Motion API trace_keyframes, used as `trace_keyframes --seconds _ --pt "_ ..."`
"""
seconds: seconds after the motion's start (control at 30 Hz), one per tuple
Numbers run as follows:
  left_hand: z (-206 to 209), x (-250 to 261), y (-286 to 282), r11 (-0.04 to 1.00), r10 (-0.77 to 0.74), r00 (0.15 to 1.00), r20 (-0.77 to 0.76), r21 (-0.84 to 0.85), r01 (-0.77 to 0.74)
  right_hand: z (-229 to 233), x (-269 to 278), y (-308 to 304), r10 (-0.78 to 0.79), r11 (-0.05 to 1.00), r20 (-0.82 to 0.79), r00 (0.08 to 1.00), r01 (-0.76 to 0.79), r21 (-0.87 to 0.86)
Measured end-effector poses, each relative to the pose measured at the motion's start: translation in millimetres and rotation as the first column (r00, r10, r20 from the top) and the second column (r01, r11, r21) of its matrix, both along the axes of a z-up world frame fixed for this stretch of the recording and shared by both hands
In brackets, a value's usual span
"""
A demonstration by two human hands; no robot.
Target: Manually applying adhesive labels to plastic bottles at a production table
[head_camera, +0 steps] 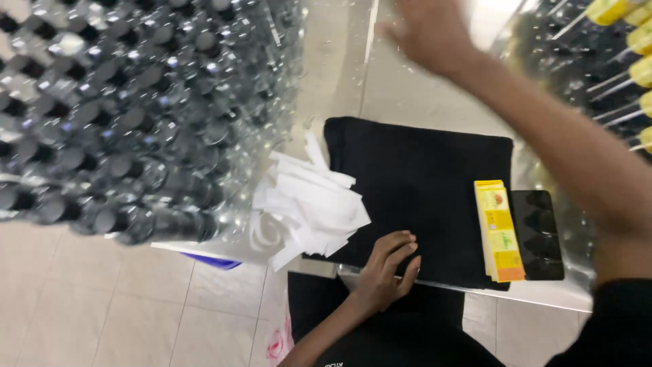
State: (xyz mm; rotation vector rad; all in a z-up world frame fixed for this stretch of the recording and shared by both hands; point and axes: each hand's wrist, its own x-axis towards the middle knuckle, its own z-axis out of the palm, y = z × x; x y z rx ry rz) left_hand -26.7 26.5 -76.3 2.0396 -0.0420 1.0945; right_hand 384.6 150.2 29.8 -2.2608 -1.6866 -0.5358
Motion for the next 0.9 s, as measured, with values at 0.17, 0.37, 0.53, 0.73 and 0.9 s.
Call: trace_keyframes --seconds 0.17,0.37,0.53,0.73,0.9 --pt "5.8 -4.6 0.4 0.953 -0.022 0.998 0.058 -0.300 0.039 30.6 -174.2 116.8 0.395 0.912 -0.186 0.900 -0.360 0.194" --pt "39.2 -2.6 28.6 0.610 -0.063 0.990 0.128 -0.780 0.140 17.7 -223.6 205.4 0.319 0.944 -0.148 0.936 -0.299 0.142" --pt "65.0 14.4 54.4 0.432 -0.114 0.977 0.180 -0.877 0.212 24.2 -226.1 157.0 0.255 0.966 -0.301 0.919 -0.227 0.126" --pt "52.8 57.9 5.4 0.298 -0.180 0.925 0.336 -0.877 0.377 41.0 -205.8 49.3 0.258 0.936 -0.307 0.916 -0.158 0.316" --pt "34.2 78.5 -61.9 0.083 -0.297 0.867 0.401 -0.893 0.441 85.9 -188.3 -51.1 0.213 0.923 -0.413 0.886 -0.045 0.381"
